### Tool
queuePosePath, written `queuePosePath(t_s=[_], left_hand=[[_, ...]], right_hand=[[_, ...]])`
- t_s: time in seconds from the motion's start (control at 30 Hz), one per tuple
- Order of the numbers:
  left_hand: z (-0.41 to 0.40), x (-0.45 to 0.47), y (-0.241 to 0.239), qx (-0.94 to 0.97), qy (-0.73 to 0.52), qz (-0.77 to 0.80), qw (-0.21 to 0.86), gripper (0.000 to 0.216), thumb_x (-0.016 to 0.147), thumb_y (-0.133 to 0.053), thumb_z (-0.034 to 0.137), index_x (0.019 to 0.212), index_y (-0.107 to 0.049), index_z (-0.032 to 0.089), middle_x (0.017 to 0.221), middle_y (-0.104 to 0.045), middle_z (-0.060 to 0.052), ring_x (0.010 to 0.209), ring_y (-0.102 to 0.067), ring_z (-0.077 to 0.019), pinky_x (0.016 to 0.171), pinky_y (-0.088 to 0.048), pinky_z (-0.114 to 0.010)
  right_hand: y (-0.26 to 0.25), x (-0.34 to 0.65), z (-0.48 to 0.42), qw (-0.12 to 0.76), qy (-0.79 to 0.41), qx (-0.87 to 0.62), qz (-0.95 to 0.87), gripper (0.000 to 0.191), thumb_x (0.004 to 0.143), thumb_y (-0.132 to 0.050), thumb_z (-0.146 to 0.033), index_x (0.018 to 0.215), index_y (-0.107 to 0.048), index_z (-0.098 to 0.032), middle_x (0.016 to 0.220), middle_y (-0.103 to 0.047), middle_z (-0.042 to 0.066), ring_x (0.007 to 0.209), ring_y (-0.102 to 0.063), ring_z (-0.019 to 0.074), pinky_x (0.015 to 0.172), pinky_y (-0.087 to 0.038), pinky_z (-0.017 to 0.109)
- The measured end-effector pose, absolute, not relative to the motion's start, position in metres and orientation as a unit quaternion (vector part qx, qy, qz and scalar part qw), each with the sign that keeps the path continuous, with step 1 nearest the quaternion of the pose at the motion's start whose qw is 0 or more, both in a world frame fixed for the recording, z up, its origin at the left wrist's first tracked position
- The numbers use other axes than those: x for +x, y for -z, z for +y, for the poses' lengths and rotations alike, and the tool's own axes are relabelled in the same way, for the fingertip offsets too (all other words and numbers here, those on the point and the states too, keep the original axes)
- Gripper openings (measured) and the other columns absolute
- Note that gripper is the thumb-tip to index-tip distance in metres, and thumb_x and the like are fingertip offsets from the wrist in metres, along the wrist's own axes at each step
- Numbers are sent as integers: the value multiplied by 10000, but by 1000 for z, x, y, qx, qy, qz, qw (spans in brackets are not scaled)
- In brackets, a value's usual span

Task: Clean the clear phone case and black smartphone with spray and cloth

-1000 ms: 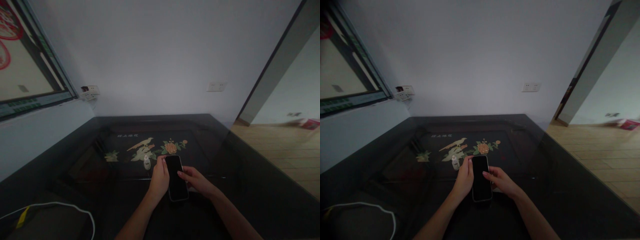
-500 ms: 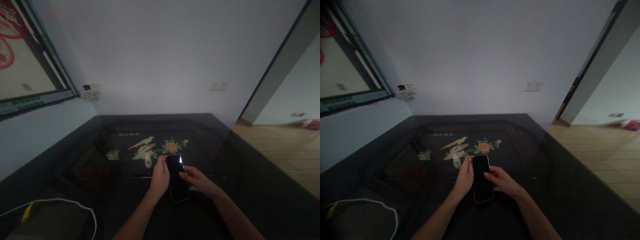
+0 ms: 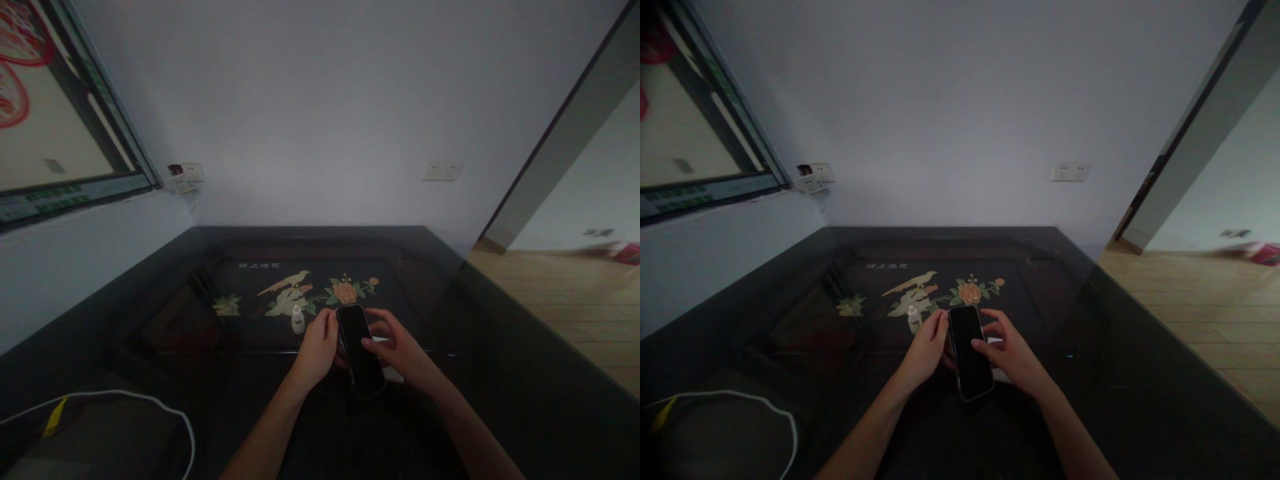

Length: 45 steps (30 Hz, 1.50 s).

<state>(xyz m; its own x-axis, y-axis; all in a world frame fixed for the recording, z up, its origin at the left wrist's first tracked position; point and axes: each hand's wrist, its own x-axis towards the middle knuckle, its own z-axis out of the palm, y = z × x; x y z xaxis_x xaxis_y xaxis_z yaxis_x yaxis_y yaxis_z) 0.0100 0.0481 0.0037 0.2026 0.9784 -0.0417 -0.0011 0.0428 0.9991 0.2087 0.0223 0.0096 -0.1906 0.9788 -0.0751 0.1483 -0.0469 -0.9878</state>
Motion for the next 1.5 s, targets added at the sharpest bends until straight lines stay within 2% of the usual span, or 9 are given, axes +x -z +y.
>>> queuePosePath(t_s=[0.17, 0.27, 0.5, 0.7, 0.83, 0.97, 1.07, 1.27, 1.5], left_hand=[[46, 13, 0, 507, -425, 440, 607, 419, 939, -485, 652, 987, -465, 236, 720, -609, 35, 514, -657, -175, 455, -562, -301], [44, 13, -1, 523, -425, 437, 595, 418, 917, -532, 646, 944, -465, 234, 723, -602, 38, 561, -655, -169, 505, -590, -317], [43, 9, -8, 529, -421, 412, 611, 406, 894, -589, 613, 903, -467, 225, 719, -601, 41, 593, -615, -137, 571, -585, -295], [41, 12, -11, 555, -435, 378, 601, 330, 919, -594, 519, 903, -436, 230, 628, -560, 74, 525, -523, -99, 543, -495, -218], [38, 14, -12, 578, -430, 390, 573, 264, 929, -581, 444, 896, -424, 233, 594, -566, 74, 491, -494, -91, 472, -355, -170], [33, 16, -11, 588, -436, 402, 550, 251, 879, -637, 356, 876, -420, 231, 609, -586, 68, 508, -515, -88, 485, -334, -164], [30, 18, -12, 579, -444, 396, 558, 281, 814, -685, 262, 971, -454, 228, 654, -625, 59, 554, -583, -108, 514, -375, -172], [24, 18, -24, 603, -427, 451, 501, 548, 878, -550, 191, 1419, -462, 202, 621, -613, 64, 526, -555, -117, 519, -368, -191], [19, 19, -31, 668, -400, 518, 354, 398, 997, -421, 299, 1354, -562, 195, 911, -734, -103, 770, -685, -221, 689, -475, -303]], right_hand=[[-22, 188, 11, 398, -278, -565, -667, 436, 962, -590, -417, 1351, -631, -223, 1397, -617, 130, 1149, -688, 263, 1000, -560, 429], [-26, 175, 6, 351, -160, -601, -700, 504, 947, -612, -426, 1368, -634, -151, 1424, -614, 177, 1300, -604, 326, 1103, -484, 483], [-38, 160, 1, 255, -109, -634, -722, 510, 1006, -499, -344, 1444, -544, -88, 1380, -645, 226, 1198, -686, 339, 1012, -539, 462], [-46, 149, -1, 168, -118, -654, -728, 544, 1045, -379, -282, 1525, -404, -27, 1459, -557, 277, 1214, -674, 357, 951, -560, 446], [-43, 145, 3, 135, -122, -673, -717, 538, 1031, -392, -240, 1517, -399, -9, 1437, -571, 292, 1143, -704, 377, 901, -556, 464], [-44, 146, 5, 134, -124, -681, -709, 511, 962, -439, -113, 1469, -470, -59, 1328, -663, 254, 1033, -743, 333, 856, -544, 409], [-46, 148, 4, 159, -132, -679, -705, 550, 894, -467, -43, 1439, -507, -108, 1273, -700, 220, 1063, -735, 307, 858, -537, 368], [-54, 146, -7, 172, -131, -669, -711, 556, 925, -393, -55, 1466, -490, -135, 1376, -652, 201, 1187, -691, 314, 914, -543, 392], [-62, 139, -15, 161, -100, -673, -715, 496, 969, -405, -124, 1446, -523, -190, 1196, -757, 144, 942, -771, 259, 767, -553, 323]])
